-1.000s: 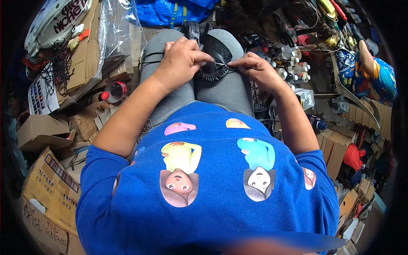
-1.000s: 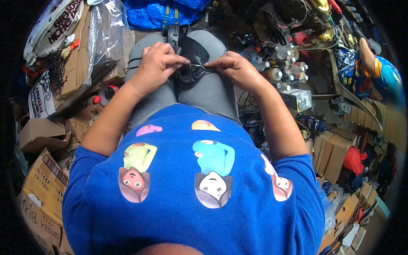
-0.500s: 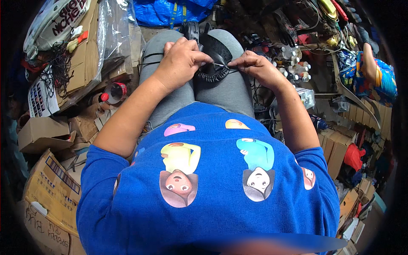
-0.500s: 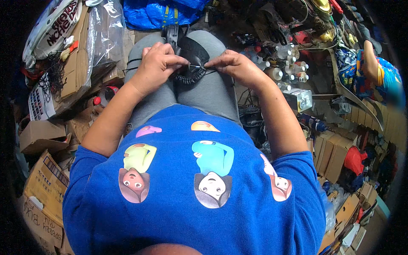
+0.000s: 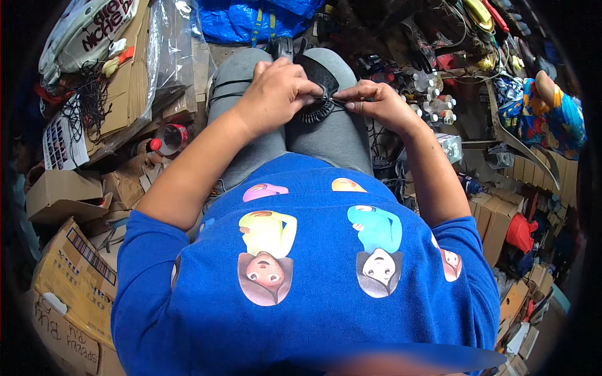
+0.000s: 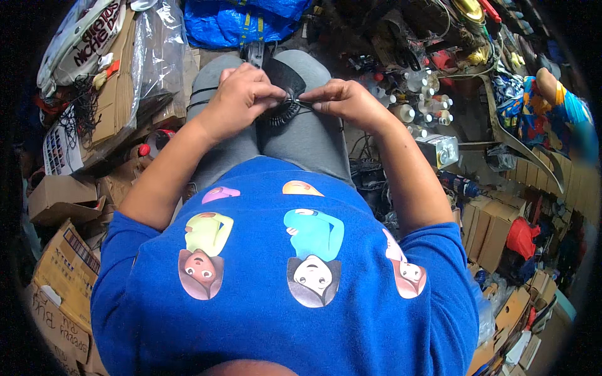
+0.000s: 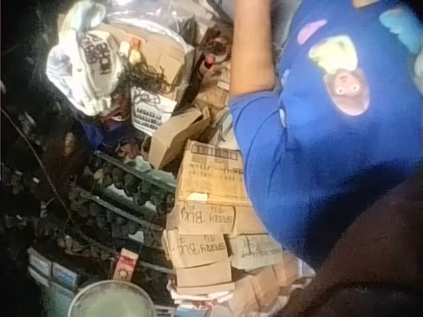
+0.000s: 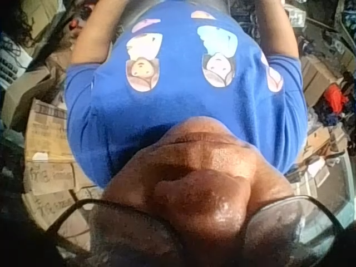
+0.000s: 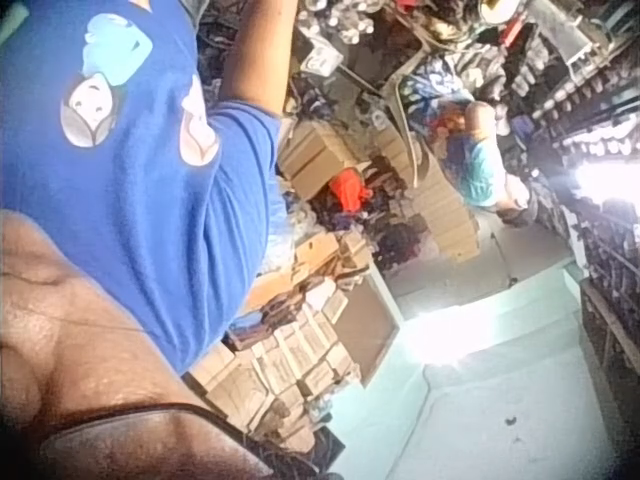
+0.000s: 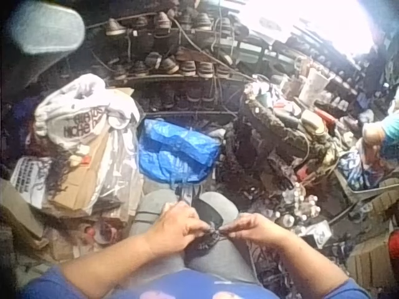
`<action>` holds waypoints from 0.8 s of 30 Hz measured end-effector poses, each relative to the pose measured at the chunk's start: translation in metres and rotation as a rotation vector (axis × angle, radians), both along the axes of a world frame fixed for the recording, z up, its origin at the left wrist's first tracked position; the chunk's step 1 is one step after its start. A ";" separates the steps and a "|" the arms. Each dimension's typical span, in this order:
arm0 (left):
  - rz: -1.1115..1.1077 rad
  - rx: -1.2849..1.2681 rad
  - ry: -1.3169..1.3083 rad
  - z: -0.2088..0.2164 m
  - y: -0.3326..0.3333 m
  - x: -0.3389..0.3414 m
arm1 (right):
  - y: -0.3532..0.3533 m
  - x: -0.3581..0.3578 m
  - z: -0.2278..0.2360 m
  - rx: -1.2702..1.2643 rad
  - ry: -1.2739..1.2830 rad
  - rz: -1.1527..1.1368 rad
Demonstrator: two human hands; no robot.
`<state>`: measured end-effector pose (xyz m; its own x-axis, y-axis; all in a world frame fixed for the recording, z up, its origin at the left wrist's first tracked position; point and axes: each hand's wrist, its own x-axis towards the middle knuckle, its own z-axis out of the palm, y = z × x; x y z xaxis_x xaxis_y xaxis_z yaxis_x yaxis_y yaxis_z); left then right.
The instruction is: Hand-sewing a black leather shoe component using a needle and thread.
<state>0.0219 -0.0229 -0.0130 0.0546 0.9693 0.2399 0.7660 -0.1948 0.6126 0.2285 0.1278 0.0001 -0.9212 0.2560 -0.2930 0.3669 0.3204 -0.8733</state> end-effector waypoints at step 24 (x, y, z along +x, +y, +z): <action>0.028 -0.359 0.079 0.018 0.016 -0.010 | 0.010 -0.020 0.006 -0.298 -0.096 -0.157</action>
<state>0.0115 -0.0072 0.0046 0.0320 0.9923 -0.1197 0.8157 0.0433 0.5768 0.2089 0.1378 0.0057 -0.8421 0.2821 -0.4596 0.4764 -0.0104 -0.8792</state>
